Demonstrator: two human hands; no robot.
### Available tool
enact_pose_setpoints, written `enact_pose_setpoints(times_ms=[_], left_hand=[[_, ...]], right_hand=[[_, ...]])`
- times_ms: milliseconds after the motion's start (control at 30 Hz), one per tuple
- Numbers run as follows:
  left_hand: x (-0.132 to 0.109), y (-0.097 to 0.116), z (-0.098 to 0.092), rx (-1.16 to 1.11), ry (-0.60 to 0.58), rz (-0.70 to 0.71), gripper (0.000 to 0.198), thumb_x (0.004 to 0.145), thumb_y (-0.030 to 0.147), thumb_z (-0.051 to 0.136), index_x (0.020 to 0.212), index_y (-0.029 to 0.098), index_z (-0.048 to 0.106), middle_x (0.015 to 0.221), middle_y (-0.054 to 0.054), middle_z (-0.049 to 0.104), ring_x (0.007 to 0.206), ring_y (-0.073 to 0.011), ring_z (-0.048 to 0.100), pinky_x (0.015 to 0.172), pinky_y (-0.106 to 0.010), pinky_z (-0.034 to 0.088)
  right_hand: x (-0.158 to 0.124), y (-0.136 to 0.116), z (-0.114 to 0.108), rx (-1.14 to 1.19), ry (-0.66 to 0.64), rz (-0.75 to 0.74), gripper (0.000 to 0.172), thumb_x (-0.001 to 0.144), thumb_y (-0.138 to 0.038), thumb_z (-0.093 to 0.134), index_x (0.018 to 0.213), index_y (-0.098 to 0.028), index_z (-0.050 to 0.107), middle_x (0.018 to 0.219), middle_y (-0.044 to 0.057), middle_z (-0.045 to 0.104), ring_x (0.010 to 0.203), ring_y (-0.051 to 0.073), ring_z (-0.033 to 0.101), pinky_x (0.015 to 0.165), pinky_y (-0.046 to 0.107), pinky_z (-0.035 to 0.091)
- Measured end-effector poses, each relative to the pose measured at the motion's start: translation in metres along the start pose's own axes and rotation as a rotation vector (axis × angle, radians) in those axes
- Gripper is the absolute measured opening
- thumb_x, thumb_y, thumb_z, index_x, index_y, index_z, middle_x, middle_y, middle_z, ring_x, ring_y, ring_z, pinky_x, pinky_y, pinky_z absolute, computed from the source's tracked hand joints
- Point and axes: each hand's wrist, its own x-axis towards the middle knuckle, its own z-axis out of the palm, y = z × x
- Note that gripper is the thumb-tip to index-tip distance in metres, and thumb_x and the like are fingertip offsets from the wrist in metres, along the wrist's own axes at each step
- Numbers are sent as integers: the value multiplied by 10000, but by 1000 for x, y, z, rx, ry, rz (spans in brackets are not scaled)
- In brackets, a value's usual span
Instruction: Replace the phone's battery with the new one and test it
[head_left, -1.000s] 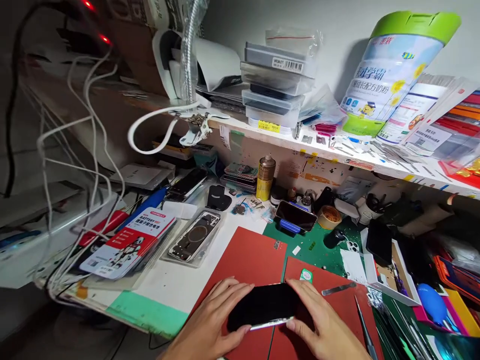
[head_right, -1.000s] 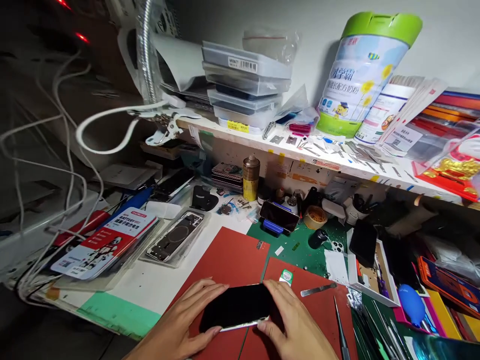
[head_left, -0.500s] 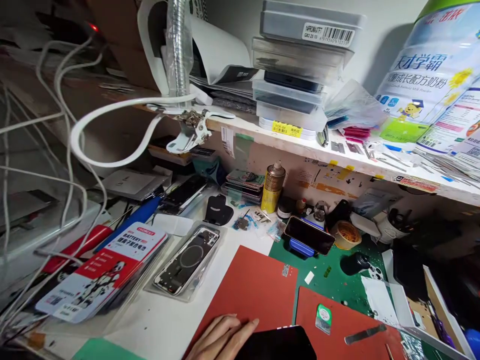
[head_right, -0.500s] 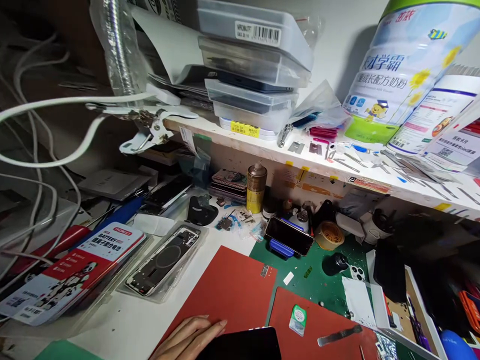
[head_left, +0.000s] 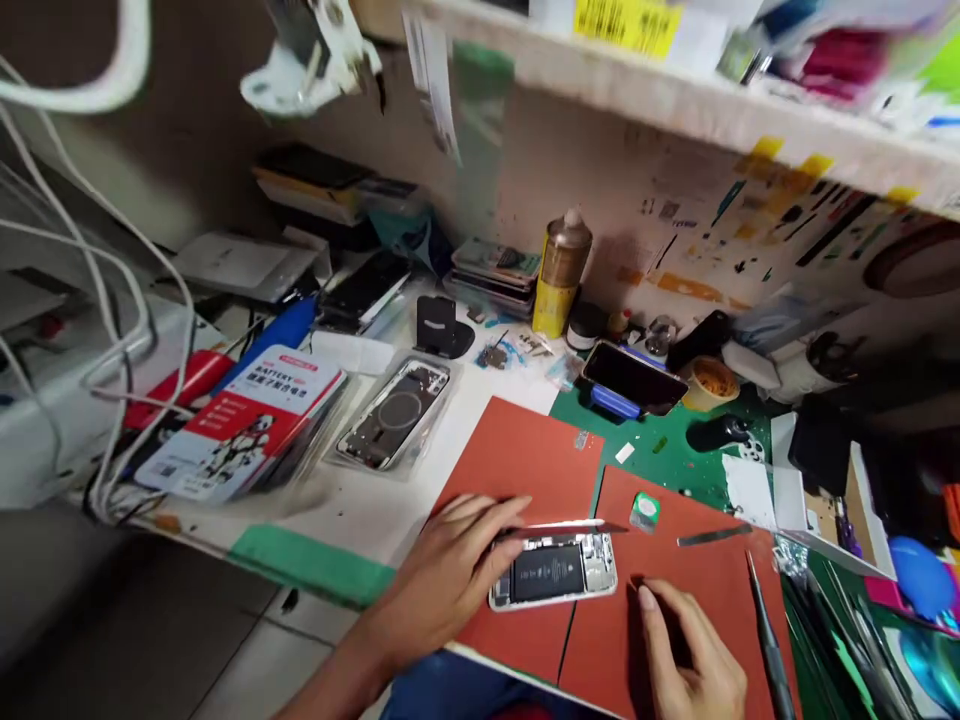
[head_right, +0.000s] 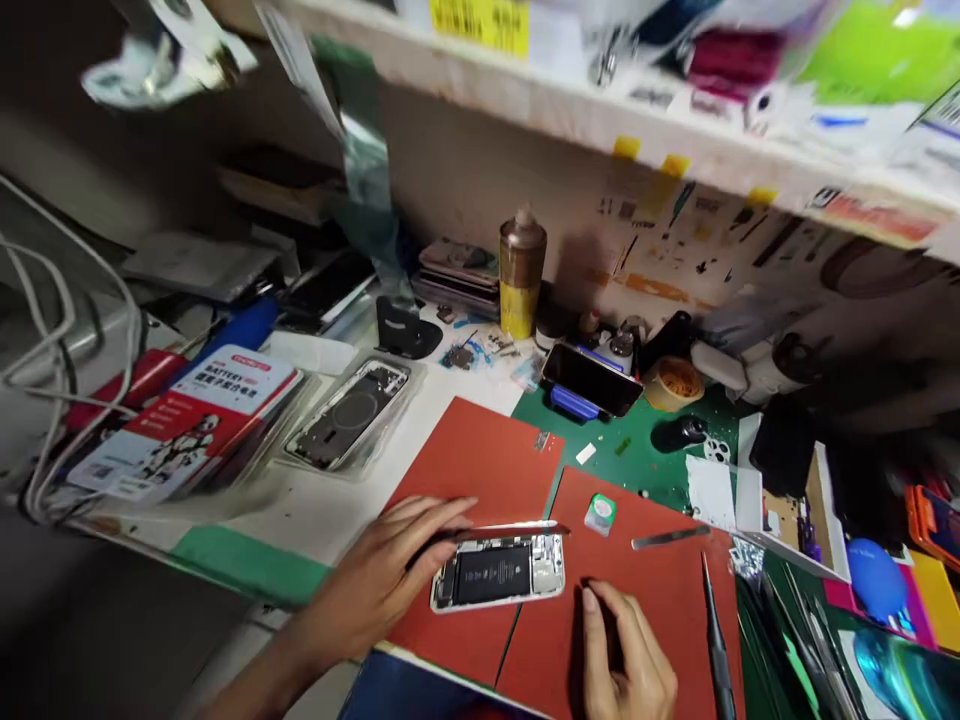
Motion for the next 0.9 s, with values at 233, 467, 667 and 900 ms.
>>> enact_pose_setpoints(times_ms=[233, 467, 667, 900], left_hand=[[4, 4, -5, -81, -25, -36, 398, 1124, 343, 358, 1432, 257, 594, 1172, -38, 774, 1163, -225, 654, 1015, -393, 509], [0, 0, 7, -189, 35, -55, 383, 1125, 325, 373, 1428, 285, 604, 1249, -29, 762, 1211, -214, 646, 1054, -394, 503], [0, 2, 9, -307, 62, -39, 370, 1122, 309, 389, 1420, 273, 605, 1267, -12, 767, 1195, -175, 685, 1056, -322, 515], [-3, 1, 8, -357, 19, -55, 381, 1121, 299, 392, 1451, 306, 582, 1341, 6, 744, 1248, -155, 681, 1107, -302, 505]], right_hand=[[6, -10, -5, 12, -26, -151, 146, 1044, -302, 625, 1058, -210, 737, 953, 65, 768, 825, 187, 757, 733, 225, 589], [10, -36, -10, 44, -158, -362, 159, 1031, -168, 625, 1157, -199, 716, 992, 88, 738, 869, 200, 741, 770, 266, 590], [14, -61, -3, 68, -255, -351, 209, 1074, -183, 556, 1220, -171, 704, 877, 47, 678, 723, 125, 707, 671, 168, 572], [13, -72, 10, 45, -219, -447, 213, 1060, -138, 545, 1198, -127, 707, 855, 52, 637, 692, 139, 693, 662, 206, 558]])
